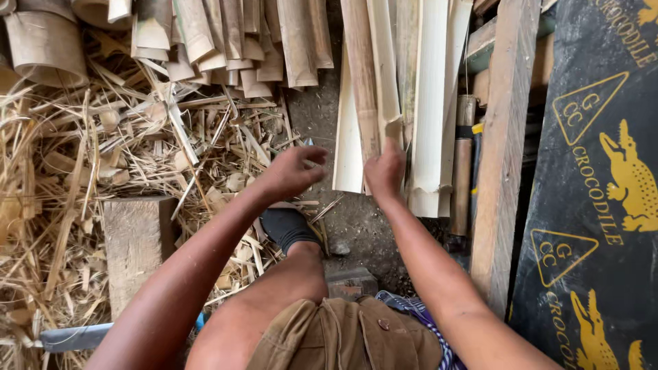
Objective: The person sits on the ground and uses a machete to split bamboo poles into thin strips. They repeatedly strike the bamboo against a wooden block to separate the layers, then set the finished strips aside.
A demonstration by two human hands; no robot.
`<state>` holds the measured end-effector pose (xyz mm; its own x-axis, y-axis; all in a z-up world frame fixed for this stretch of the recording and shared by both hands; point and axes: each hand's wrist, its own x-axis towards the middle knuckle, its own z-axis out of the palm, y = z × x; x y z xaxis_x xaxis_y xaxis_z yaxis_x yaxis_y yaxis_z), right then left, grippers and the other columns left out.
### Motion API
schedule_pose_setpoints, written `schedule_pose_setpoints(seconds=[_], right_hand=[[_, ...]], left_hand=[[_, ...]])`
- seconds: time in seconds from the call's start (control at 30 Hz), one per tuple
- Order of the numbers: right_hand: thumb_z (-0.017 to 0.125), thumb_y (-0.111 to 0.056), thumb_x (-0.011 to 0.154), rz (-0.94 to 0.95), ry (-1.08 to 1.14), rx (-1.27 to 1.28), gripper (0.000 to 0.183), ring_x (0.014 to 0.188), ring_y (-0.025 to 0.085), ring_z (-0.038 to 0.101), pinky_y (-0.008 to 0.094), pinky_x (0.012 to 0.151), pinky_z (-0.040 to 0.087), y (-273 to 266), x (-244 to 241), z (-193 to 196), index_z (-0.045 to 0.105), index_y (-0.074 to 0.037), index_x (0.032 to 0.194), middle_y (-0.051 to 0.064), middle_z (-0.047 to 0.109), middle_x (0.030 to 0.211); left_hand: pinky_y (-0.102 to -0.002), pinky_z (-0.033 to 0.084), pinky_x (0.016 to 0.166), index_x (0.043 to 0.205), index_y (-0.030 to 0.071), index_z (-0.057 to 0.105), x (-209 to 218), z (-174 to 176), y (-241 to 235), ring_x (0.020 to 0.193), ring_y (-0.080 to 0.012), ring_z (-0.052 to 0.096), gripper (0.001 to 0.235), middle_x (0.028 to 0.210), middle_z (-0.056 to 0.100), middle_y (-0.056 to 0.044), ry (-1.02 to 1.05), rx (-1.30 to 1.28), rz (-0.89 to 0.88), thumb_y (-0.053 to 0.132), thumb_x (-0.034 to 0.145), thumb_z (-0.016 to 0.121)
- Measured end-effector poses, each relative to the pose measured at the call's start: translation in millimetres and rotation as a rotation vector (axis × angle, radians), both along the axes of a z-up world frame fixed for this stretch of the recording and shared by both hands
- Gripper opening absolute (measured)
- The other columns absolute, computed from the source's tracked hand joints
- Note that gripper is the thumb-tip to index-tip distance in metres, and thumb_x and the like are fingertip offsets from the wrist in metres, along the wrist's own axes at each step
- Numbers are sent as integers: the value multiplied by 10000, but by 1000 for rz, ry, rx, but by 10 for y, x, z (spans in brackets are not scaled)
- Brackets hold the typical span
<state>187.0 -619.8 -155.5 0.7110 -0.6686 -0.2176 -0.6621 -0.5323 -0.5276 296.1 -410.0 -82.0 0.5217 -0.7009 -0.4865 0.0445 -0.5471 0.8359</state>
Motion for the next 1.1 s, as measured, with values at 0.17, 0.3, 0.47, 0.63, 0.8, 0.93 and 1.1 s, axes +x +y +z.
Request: schedule_pose_setpoints(seconds=[0.17,0.3,0.47,0.63,0.8,0.93,1.1], right_hand=[[550,84,906,-17,-293,123,407,1061,308,694,382,935,552,181,-82,580,622,65,1306,215,706,1178],[500,123,927,355,-641,171,469,1287,340,612,379,1123,481,638,-196,888,534,102,1394,242,609,1371],[544,109,963,946,-705,418,417,1312,322,616,367,1097,509,1492,249,1430,545,66,1378,217,580,1427],[606,97,970,1561,-734,735,372,1260,318,654,371,1073,556,2899,816,1765,534,78,1334,202,587,1377],[633,-195,988,2273,-1,414,218,938,335,724,430,848,583,4183,1048,1681,679,-15,1102,188,718,1063],[583,-465,1002,2487,382,-413,467,968,392,691,505,873,562,4737,633,1151,683,-19,1100,213,722,1030],[795,-362,713,2109,199,-150,713,956,440,662,521,800,574,4567,-333,266,491,23,1231,278,615,1108]], left_hand=[[-434,573,986,1432,26,535,111,118,340,1196,-323,675,627,1359,643,-198,-45,-11,189,296,891,701],[-476,536,1027,1418,-12,506,291,459,766,1259,-351,628,813,1367,613,-255,-120,-70,370,531,847,707],[-496,515,921,1527,3,263,552,926,2041,1253,-238,555,1089,1375,500,-158,-144,-428,977,673,815,742],[-428,501,817,1320,16,372,-2,1437,3444,1048,-203,555,681,1158,526,-115,-595,-569,1543,442,882,674],[-359,486,713,1114,30,482,-881,1756,4113,844,-168,556,274,940,552,-72,-1047,-464,1852,212,949,605],[-306,469,647,1041,29,535,-1509,1764,4272,716,-145,536,38,823,553,-53,-1305,-354,1903,31,1006,551],[-261,576,694,1319,11,470,-2105,1751,4180,856,-150,605,440,988,554,-51,-1303,-256,1903,-33,890,556]])
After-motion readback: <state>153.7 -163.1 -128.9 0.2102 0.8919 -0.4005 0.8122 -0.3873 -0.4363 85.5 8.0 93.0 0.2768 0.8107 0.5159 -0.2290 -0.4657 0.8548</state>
